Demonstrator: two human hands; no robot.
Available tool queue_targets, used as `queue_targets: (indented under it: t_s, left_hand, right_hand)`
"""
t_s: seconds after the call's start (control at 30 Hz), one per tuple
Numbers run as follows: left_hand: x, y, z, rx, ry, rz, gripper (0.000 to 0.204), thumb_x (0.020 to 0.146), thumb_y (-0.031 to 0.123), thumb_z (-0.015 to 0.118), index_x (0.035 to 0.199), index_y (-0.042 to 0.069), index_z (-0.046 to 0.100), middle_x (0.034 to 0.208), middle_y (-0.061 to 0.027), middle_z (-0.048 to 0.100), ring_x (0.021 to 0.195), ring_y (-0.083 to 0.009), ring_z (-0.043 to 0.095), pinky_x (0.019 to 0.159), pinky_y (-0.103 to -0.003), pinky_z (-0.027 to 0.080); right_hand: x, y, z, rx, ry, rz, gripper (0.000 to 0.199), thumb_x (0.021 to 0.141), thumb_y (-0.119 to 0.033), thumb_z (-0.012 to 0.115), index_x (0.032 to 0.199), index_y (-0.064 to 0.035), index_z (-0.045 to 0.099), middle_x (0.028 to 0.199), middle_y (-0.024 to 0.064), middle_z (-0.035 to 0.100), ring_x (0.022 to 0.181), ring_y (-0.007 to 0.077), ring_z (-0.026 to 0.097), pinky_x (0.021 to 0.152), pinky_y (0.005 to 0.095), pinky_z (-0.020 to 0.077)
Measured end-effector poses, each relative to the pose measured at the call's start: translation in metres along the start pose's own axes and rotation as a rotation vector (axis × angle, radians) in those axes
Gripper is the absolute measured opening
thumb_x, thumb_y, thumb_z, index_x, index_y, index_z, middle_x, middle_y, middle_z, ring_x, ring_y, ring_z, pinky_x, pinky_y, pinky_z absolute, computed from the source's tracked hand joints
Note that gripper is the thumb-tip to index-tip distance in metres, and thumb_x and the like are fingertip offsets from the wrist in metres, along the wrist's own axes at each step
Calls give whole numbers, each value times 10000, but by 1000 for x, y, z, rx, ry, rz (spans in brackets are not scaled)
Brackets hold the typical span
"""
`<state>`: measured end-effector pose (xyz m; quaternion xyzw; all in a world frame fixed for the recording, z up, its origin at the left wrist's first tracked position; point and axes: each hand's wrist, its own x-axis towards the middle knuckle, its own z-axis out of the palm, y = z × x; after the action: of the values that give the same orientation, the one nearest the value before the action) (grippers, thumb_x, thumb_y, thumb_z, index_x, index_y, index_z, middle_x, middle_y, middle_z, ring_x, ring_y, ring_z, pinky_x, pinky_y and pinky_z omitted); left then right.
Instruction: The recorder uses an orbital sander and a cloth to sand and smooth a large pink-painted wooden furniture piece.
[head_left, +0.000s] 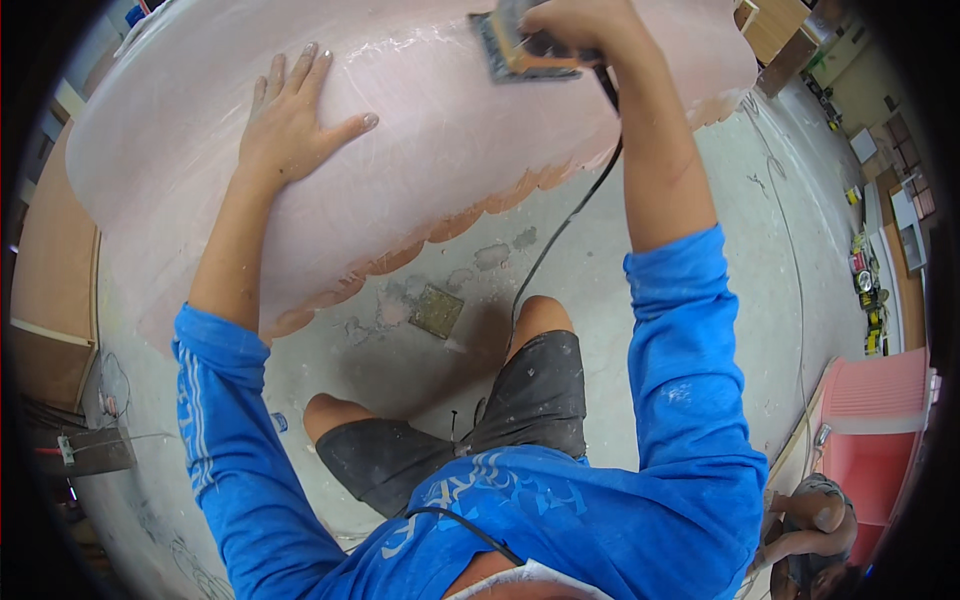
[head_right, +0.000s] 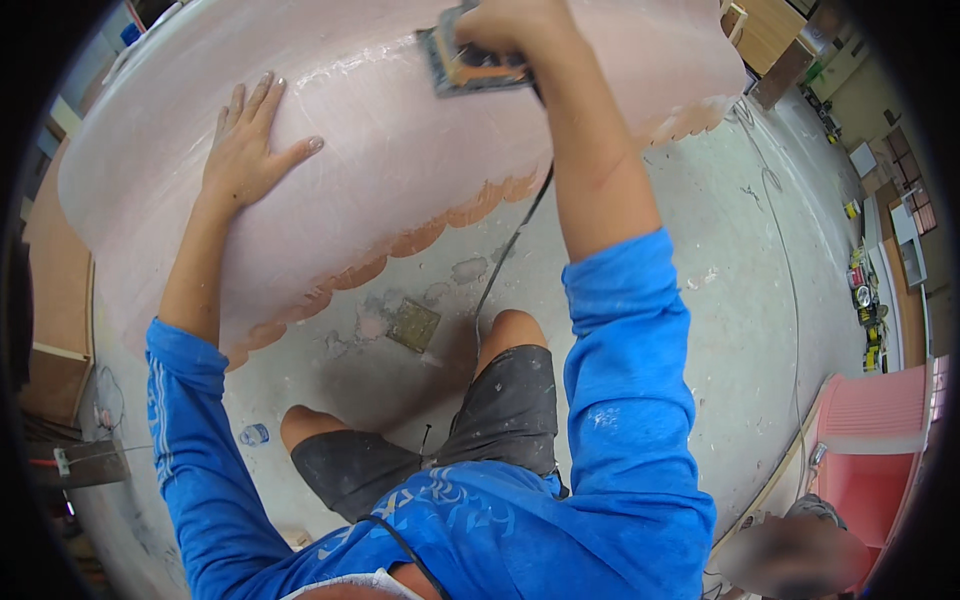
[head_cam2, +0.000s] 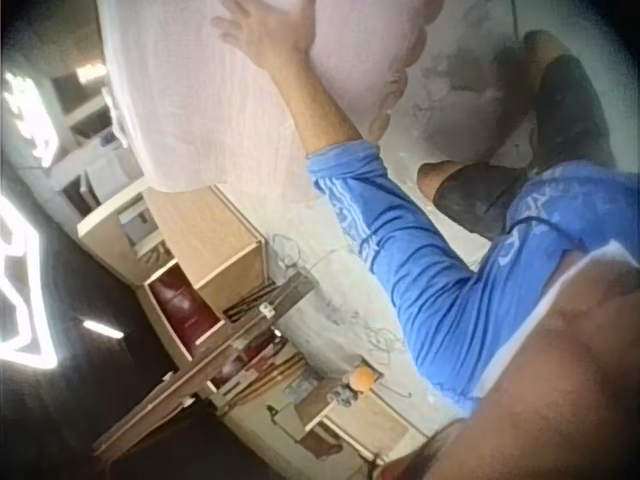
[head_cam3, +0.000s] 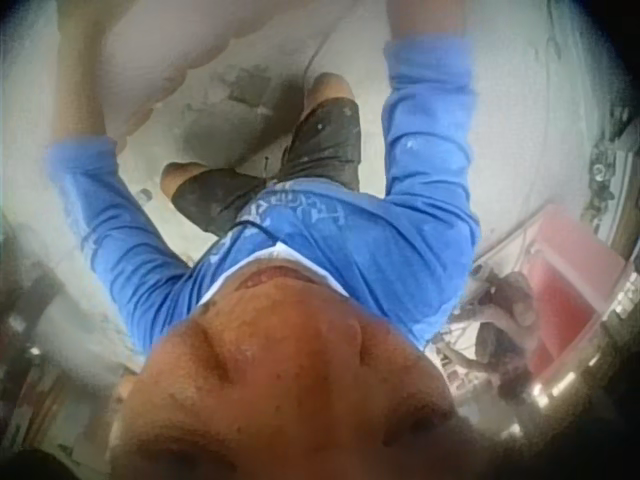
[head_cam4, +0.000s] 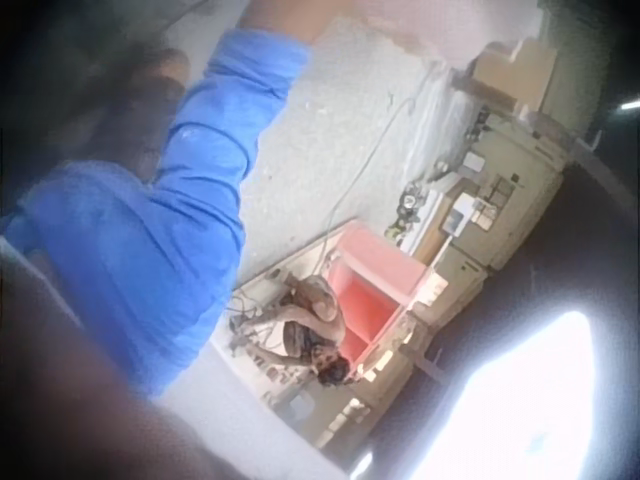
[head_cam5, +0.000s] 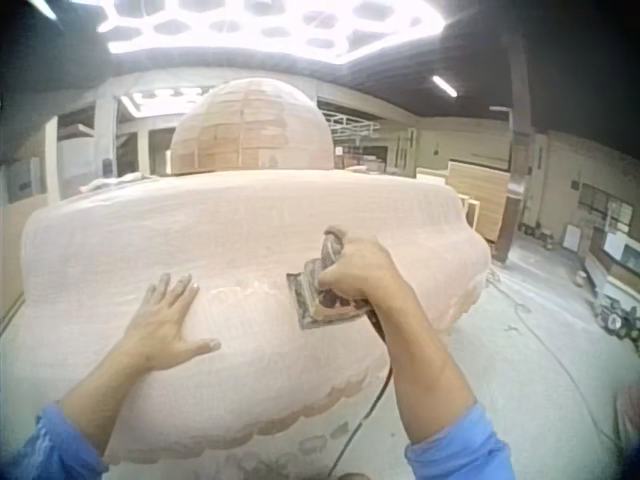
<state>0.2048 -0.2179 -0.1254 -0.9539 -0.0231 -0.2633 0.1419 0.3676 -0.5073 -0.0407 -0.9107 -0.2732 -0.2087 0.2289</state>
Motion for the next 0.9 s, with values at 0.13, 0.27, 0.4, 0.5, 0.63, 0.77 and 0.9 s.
queue_targets:
  t_s: [0.13,0.27,0.4,0.5,0.63,0.77,0.9]
  left_hand:
    - [-17,20,8,-38,-11,-52,849,894,594,586,1476,1,407,1571,-210,335,1448,-453,282,1196,-525,229]
    - [-35,118,30,-151,89,338,694,913,366,585,1446,-49,423,1567,-218,334,1473,-404,260,1214,-495,214]
    - [-35,172,58,-50,35,441,688,875,227,591,1486,-14,385,1594,-175,302,1498,-377,216,1233,-484,174]
    - [-44,145,53,-5,-8,469,692,876,221,598,1505,29,383,1612,-122,289,1507,-353,207,1236,-481,169]
    - [-68,68,8,-102,54,339,653,909,282,651,1483,62,432,1602,-93,322,1492,-342,252,1214,-481,228]
    - [-124,-35,-22,-19,25,74,708,889,282,700,1479,16,414,1556,-189,373,1459,-393,299,1197,-467,258]
    - [-155,-103,-36,40,12,-118,711,926,298,645,1502,-5,359,1542,-201,390,1440,-395,321,1184,-458,264]
  right_hand:
    - [-49,-48,-17,166,-66,-6,798,574,-153,717,1355,-65,576,1041,314,684,960,385,698,844,400,578]
    - [-24,-7,-15,102,20,39,778,577,-137,720,1338,-48,583,997,294,699,902,375,711,799,402,590]
    - [-42,18,-47,319,-79,365,791,583,-163,735,1346,-41,567,989,283,702,889,377,709,789,400,589]
    - [-50,36,-11,223,69,323,790,593,-177,734,1353,-52,560,1058,299,671,946,390,689,838,401,574]
    - [-79,10,8,236,241,96,756,615,-152,689,1356,-76,561,1141,312,614,971,416,663,894,412,554]
    - [-107,-79,32,321,97,-4,459,762,-130,673,1215,-107,605,1107,293,566,1020,436,610,827,492,556]
    - [-119,-133,36,382,-5,-182,415,803,-102,660,1215,-122,613,1147,298,503,1006,463,590,830,498,567]
